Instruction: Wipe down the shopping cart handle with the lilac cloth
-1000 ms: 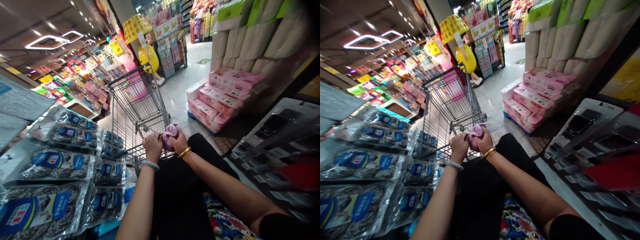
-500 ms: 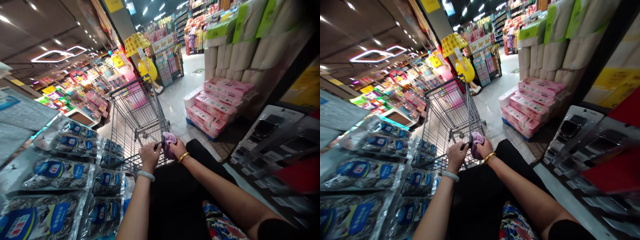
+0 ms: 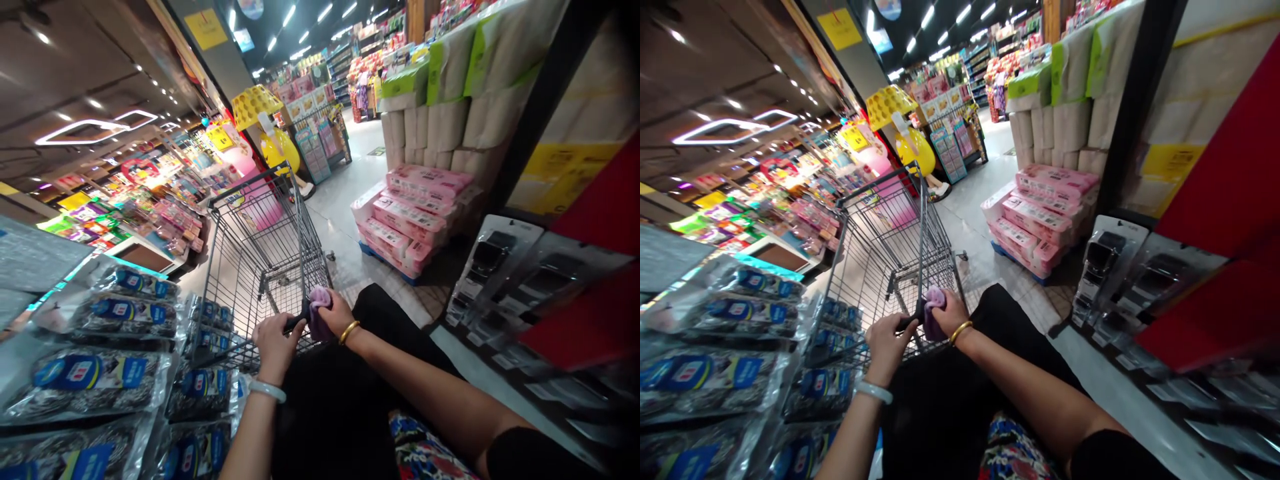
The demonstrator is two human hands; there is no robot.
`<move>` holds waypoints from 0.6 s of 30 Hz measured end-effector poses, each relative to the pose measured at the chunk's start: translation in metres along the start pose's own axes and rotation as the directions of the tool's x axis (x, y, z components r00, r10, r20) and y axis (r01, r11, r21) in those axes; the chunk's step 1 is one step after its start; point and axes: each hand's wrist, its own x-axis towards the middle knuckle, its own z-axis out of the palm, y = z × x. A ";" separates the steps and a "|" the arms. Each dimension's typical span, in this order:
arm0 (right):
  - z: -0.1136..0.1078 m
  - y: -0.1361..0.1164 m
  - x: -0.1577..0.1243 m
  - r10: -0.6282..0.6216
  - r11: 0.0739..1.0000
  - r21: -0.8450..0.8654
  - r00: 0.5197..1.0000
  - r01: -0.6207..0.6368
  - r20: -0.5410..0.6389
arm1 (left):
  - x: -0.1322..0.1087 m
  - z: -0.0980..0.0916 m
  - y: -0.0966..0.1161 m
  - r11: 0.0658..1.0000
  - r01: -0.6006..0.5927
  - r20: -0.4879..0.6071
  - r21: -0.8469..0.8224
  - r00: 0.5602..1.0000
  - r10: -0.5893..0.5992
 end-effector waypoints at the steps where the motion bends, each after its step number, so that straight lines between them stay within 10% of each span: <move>1: 0.000 -0.003 -0.001 -0.049 0.999 0.009 0.999 0.049 -0.006 | -0.003 -0.001 0.000 1.000 -0.004 -0.005 -0.005 1.000 0.004; 18: -0.015 -0.024 -0.017 -0.390 0.915 -0.037 0.906 0.401 0.161 | -0.032 -0.009 -0.002 0.997 -0.015 -0.001 -0.070 1.000 0.015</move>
